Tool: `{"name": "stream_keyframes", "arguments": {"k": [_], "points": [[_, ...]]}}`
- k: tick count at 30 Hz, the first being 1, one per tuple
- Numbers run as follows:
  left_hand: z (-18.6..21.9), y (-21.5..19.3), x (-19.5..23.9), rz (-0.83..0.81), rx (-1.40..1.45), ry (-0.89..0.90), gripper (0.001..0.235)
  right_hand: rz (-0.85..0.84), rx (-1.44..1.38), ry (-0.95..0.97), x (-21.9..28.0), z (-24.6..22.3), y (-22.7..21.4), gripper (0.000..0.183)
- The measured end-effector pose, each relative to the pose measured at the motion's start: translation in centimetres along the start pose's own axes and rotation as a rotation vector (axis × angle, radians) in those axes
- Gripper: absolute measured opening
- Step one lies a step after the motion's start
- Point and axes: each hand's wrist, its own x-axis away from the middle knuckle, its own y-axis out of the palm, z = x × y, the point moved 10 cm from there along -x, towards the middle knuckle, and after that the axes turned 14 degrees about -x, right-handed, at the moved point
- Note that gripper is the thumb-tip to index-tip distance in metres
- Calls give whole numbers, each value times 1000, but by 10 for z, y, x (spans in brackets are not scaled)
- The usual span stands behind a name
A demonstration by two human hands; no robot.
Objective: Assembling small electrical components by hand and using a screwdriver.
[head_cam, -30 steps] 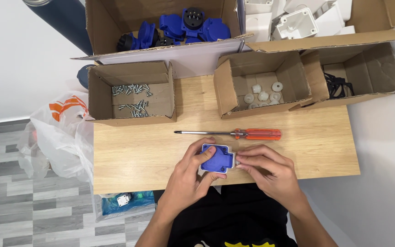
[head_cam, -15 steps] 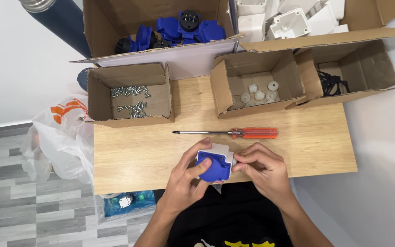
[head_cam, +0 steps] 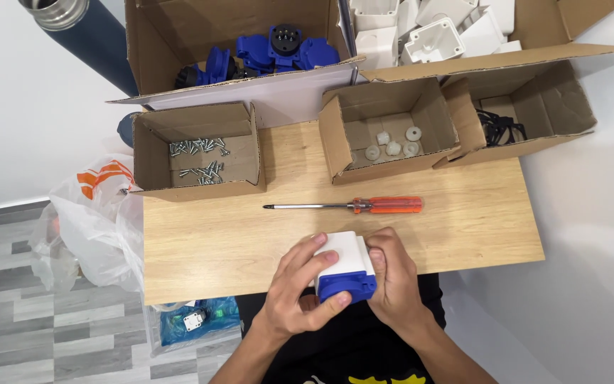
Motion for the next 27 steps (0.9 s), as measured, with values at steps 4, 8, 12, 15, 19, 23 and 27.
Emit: {"name": "stream_keyframes", "arguments": {"k": [4, 8, 12, 15, 19, 23, 27], "points": [[10, -8, -5, 26, -47, 73, 45, -23, -58, -72, -8, -15, 4, 42], [14, -11, 3, 43, -72, 111, 42, -70, -154, 102, -5, -3, 10, 48], [-14, -6, 3, -199, 68, -252, 56, -225, -69, 288, 2, 24, 7, 44], [0, -18, -14, -115, -92, 51, 50, -225, 284, -114, -13, 25, -24, 24], [-23, -15, 1, -147, -185, -35, 70, -184, 547, -382, -47, -25, -47, 42], [-35, -11, 3, -198, -198, -151, 66, -312, 563, -211, -56, 11, -45, 51], [-37, -5, 10, -251, -220, -172, 66, -315, 504, -161, -54, 39, -49, 44]]}}
